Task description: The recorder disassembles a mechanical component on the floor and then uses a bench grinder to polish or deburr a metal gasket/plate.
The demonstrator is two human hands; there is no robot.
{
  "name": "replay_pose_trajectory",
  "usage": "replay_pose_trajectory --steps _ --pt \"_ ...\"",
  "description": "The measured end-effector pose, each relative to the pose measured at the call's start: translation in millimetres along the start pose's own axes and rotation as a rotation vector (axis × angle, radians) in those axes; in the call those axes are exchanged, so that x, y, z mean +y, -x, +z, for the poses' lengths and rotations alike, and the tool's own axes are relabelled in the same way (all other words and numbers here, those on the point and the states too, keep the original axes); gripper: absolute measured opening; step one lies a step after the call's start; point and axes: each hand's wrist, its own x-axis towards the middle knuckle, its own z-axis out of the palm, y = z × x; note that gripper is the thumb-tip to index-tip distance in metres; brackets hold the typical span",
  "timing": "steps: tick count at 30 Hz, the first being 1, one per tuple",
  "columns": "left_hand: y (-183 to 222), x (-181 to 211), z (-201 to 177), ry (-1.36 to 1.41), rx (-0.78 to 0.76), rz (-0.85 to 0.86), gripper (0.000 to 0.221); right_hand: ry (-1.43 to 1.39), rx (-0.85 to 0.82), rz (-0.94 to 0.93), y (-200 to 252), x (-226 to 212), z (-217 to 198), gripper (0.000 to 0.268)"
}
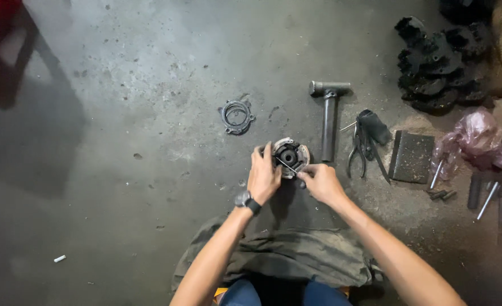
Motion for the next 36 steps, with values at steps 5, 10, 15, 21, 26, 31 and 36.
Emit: replay_pose_trajectory --steps 5,10,15,21,26,31,36 --pt "-19.0 -14.5 7.1 -0.022 -0.100 -0.063 0.061 -0.073 0.032 0.026 4.5 17.8 25.3 0.024" --pt "-20.2 -20.8 19.0 -0.032 -0.001 -0.033 0.061 -0.185 0.055 0.027 8.7 8.9 32.5 0.023" --pt "-20.8 -8.7 10.0 -0.030 -0.037 -0.117 0.051 -0.289 0.147 0.143 18.6 -0.8 48.3 0.021" --pt "-25.9 -8.0 6.5 0.032 -0.018 -0.156 0.044 -0.185 0.164 0.070 26.6 -26.4 36.6 0.019" --pt "-29.6 -11.9 9.9 0.020 -0.015 -0.167 0.041 -0.025 0.118 -0.036 21.4 -49.4 12.4 0.017" --pt "-36.9 -10.4 9.8 0.040 -0.021 -0.271 0.037 0.153 0.024 -0.122 13.4 -66.8 -2.3 0.015" --pt "-38.5 -13.0 15.1 0.015 -0.009 -0.282 0.034 0.555 -0.189 -0.205 -3.7 -83.7 -18.6 0.010"
